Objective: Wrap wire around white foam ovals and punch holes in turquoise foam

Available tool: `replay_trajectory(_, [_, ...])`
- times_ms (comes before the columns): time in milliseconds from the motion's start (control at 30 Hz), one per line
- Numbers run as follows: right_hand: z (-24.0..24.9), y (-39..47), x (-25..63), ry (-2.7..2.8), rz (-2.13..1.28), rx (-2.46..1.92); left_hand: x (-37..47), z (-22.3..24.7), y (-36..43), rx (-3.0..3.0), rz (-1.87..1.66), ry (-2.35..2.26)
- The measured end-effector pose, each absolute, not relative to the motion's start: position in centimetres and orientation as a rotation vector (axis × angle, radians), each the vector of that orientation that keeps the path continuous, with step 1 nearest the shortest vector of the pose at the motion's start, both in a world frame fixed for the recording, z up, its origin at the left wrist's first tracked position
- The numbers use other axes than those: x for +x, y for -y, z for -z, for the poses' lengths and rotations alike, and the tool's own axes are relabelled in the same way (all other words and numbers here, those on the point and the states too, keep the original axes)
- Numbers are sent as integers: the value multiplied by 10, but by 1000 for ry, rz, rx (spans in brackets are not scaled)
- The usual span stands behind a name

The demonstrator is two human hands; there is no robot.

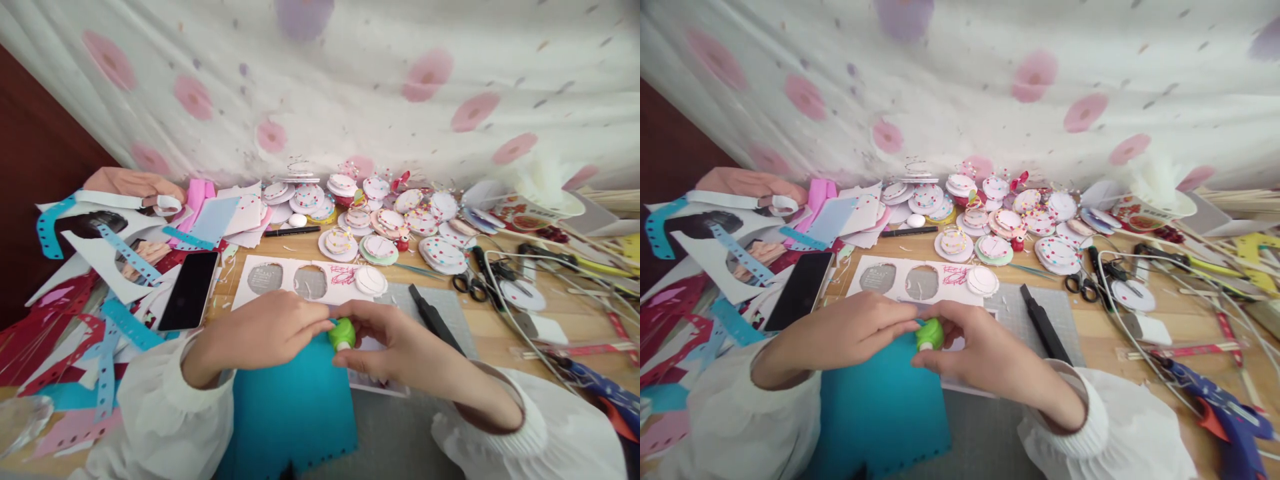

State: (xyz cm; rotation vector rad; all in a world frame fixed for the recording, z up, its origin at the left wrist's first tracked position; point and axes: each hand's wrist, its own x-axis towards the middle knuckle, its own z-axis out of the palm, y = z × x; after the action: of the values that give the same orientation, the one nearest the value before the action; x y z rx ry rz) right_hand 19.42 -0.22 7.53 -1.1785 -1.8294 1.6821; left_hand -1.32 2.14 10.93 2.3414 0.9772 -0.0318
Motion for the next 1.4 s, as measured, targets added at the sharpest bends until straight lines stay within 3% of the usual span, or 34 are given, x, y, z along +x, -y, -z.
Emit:
replay_trajectory(233, [-70,-6,191,1593,-1890,-1120,-10,-111,-21,2350,-60,-1043])
replay_trajectory(633, [-75,0,187,1924,-1363,-1236,-6,-108,-20,2353,-4,-1113])
replay_trajectory(1400, [-71,2,183,1960,-1348,-1170,-2,-97,-24,2167,26,-1190])
